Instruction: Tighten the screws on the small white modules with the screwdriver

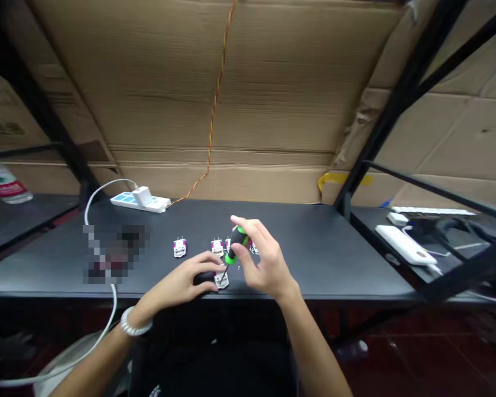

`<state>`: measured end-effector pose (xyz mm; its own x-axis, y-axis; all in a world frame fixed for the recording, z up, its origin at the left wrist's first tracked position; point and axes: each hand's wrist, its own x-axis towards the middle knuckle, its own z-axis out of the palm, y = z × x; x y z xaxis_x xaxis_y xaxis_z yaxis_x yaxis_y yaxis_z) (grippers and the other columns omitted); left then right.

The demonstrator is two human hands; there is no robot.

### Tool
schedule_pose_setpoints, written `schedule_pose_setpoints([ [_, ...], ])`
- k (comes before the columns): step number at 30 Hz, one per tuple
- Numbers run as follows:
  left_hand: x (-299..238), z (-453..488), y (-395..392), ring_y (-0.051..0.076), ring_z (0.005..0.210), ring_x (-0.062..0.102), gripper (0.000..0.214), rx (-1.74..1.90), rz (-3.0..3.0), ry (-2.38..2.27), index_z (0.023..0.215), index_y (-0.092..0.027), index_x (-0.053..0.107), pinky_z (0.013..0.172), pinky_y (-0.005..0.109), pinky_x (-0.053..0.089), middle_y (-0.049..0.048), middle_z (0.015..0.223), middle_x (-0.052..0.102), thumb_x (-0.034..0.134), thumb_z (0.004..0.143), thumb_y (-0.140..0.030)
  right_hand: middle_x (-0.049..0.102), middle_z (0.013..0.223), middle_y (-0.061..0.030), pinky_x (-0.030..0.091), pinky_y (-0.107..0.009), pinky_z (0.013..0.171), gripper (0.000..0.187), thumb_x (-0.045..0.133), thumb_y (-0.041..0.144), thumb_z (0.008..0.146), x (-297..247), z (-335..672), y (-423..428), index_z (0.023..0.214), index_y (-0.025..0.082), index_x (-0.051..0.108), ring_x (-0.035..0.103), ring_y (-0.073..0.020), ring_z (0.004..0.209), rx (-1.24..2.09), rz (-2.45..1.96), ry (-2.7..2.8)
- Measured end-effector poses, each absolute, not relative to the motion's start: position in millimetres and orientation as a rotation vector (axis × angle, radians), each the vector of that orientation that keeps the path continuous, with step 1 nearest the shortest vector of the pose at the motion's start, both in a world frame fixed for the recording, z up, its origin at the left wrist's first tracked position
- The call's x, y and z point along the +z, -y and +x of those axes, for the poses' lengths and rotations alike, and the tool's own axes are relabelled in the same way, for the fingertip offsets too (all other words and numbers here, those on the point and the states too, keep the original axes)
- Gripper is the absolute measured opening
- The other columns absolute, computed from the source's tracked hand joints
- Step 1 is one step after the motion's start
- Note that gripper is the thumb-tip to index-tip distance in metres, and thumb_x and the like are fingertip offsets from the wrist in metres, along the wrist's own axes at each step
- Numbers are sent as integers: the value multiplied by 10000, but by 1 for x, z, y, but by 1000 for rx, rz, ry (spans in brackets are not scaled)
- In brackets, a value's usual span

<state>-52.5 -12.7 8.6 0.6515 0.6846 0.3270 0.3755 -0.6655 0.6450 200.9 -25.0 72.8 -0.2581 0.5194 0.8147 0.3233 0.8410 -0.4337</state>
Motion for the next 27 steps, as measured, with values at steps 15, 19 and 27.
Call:
schedule_pose_setpoints([
  [15, 3, -53, 11, 282, 1278, 669, 325, 780, 2351, -838, 1294, -272, 780, 1165, 455, 541, 85, 1363, 702, 787, 969, -255, 549, 1121, -67, 610, -406, 874, 401, 717, 263, 973, 79, 173, 44, 1372, 302, 692, 622, -220, 994, 193, -710, 1770],
  [19, 4, -53, 12, 280, 1294, 662, 323, 764, 2341, -838, 1282, -263, 786, 1179, 452, 528, 86, 1378, 694, 788, 963, -212, 614, 1118, -56, 591, -365, 874, 350, 699, 208, 999, 76, 163, 46, 1329, 325, 699, 647, -213, 1046, 221, -662, 1667],
  [27, 4, -53, 11, 274, 1285, 667, 352, 783, 2346, -818, 1310, -256, 776, 1173, 437, 531, 88, 1353, 699, 803, 960, -222, 670, 1163, -82, 594, -382, 835, 323, 614, 255, 1030, 78, 171, 44, 1351, 267, 646, 680, -230, 1025, 223, -697, 1735],
])
